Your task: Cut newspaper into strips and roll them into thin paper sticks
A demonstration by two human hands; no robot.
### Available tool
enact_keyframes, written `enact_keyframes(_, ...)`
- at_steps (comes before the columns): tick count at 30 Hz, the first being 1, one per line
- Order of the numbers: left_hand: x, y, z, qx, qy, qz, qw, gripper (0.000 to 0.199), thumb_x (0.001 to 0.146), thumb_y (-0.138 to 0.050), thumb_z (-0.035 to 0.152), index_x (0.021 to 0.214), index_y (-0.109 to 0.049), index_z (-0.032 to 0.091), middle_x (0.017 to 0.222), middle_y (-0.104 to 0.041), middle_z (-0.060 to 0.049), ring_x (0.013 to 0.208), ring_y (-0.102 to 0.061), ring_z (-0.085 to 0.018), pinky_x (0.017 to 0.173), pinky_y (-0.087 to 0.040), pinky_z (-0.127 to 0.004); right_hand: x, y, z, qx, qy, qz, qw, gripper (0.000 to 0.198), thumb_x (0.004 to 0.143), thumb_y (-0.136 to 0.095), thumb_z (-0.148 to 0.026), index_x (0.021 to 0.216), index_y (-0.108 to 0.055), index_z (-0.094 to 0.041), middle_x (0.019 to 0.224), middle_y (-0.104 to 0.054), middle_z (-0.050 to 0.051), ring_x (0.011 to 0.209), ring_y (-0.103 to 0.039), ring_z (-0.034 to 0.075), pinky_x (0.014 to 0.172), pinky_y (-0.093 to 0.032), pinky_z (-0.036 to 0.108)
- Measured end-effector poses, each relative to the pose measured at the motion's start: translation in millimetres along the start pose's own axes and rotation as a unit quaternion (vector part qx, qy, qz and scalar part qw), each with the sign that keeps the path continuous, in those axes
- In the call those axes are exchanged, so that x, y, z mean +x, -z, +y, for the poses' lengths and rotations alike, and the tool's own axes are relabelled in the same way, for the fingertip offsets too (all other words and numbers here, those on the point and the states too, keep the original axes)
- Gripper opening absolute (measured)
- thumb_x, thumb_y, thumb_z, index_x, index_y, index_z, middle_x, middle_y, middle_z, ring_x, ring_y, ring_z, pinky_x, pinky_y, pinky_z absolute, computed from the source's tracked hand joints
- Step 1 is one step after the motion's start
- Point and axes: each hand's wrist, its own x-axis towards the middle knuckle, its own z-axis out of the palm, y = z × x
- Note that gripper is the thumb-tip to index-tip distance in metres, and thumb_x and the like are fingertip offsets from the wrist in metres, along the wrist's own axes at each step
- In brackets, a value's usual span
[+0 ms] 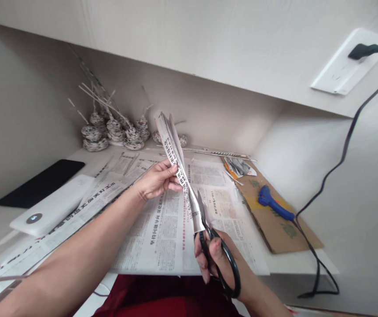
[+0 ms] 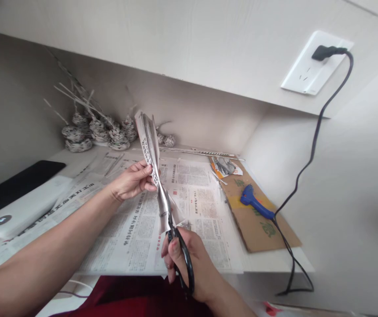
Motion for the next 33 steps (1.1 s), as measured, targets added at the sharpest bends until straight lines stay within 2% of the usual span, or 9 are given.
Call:
enact_keyframes(5, 0, -2, 1, 0.001, -0.002, -0.002, 1.0, 0.025, 0.074, -0.076, 0.023, 0.087, -0.058, 0.012, 0.073, -0.07, -0.004, 0.06, -0.07, -0.017, 0.054, -0.062, -0.027, 0, -2, 4, 0.018, -0.041, 0.039, 0.998, 0.052, 0.079, -0.054, -0.067, 0.074, -0.05, -0.015, 0.051, -0.044, -0.006, 0.033, -0.042, 0.005, 0.033, -0.031, 0.017)
enact_keyframes(8, 0, -2, 2, 0.005, -0.003, -0.001, 1.0, 0.026, 0.073, -0.077, 0.023, 0.087, -0.058, 0.011, 0.073, -0.07, -0.004, 0.06, -0.07, -0.017, 0.053, -0.062, -0.027, 0, -2, 4, 0.018, -0.06, 0.04, 0.997, 0.052, 0.079, -0.053, -0.067, 0.072, -0.05, -0.016, 0.049, -0.045, -0.005, 0.031, -0.042, 0.006, 0.031, -0.03, 0.017)
enact_keyframes(12, -1, -4, -1, 0.01, 0.014, -0.011, 1.0, 0.026, 0.074, -0.076, 0.022, 0.089, -0.058, 0.012, 0.072, -0.07, -0.004, 0.061, -0.071, -0.018, 0.054, -0.062, -0.028, -2, -3, -1, 0.006, -0.045, 0.031, 0.998, 0.053, 0.083, -0.047, -0.067, 0.08, -0.052, -0.014, 0.059, -0.05, -0.003, 0.04, -0.049, 0.006, 0.04, -0.036, 0.018)
enact_keyframes(16, -1, -9, -5, 0.01, 0.046, -0.029, 0.998, 0.026, 0.074, -0.076, 0.021, 0.091, -0.059, 0.012, 0.072, -0.07, -0.004, 0.063, -0.071, -0.019, 0.054, -0.062, -0.031, -3, -4, -2, 0.018, -0.041, 0.051, 0.998, 0.05, 0.085, -0.046, -0.065, 0.081, -0.047, -0.015, 0.074, -0.057, 0.002, 0.047, -0.052, 0.005, 0.049, -0.04, 0.021)
enact_keyframes(19, -2, -12, -6, 0.007, 0.049, -0.026, 0.998, 0.026, 0.073, -0.076, 0.02, 0.091, -0.059, 0.012, 0.071, -0.07, -0.004, 0.063, -0.071, -0.019, 0.054, -0.062, -0.03, -2, -3, -1, 0.007, -0.047, 0.049, 0.998, 0.05, 0.085, -0.047, -0.065, 0.079, -0.048, -0.015, 0.075, -0.057, 0.002, 0.048, -0.052, 0.006, 0.05, -0.041, 0.021)
enact_keyframes(24, -1, -10, -6, 0.005, 0.045, -0.018, 0.999, 0.026, 0.072, -0.077, 0.02, 0.089, -0.059, 0.012, 0.068, -0.069, -0.002, 0.062, -0.071, -0.018, 0.054, -0.062, -0.03, 0, -4, 2, 0.006, -0.058, 0.074, 0.996, 0.057, 0.079, -0.049, -0.071, 0.078, -0.049, -0.015, 0.063, -0.053, -0.002, 0.041, -0.049, 0.005, 0.043, -0.037, 0.019)
enact_keyframes(28, -2, -10, -5, 0.006, 0.047, -0.013, 0.999, 0.026, 0.071, -0.078, 0.021, 0.088, -0.06, 0.012, 0.068, -0.069, -0.003, 0.061, -0.07, -0.018, 0.054, -0.062, -0.03, 2, -7, 4, 0.012, -0.075, 0.089, 0.993, 0.056, 0.075, -0.053, -0.072, 0.075, -0.049, -0.016, 0.053, -0.045, -0.006, 0.033, -0.04, 0.004, 0.033, -0.033, 0.017)
enact_keyframes(33, -2, -11, -5, 0.01, 0.04, 0.007, 0.999, 0.023, 0.07, -0.078, 0.018, 0.088, -0.065, 0.01, 0.075, -0.07, -0.005, 0.067, -0.07, -0.018, 0.056, -0.061, -0.025, 2, -6, 2, 0.005, -0.091, 0.101, 0.991, 0.055, 0.074, -0.056, -0.07, 0.076, -0.049, -0.017, 0.055, -0.047, -0.006, 0.031, -0.038, 0.003, 0.032, -0.033, 0.017)
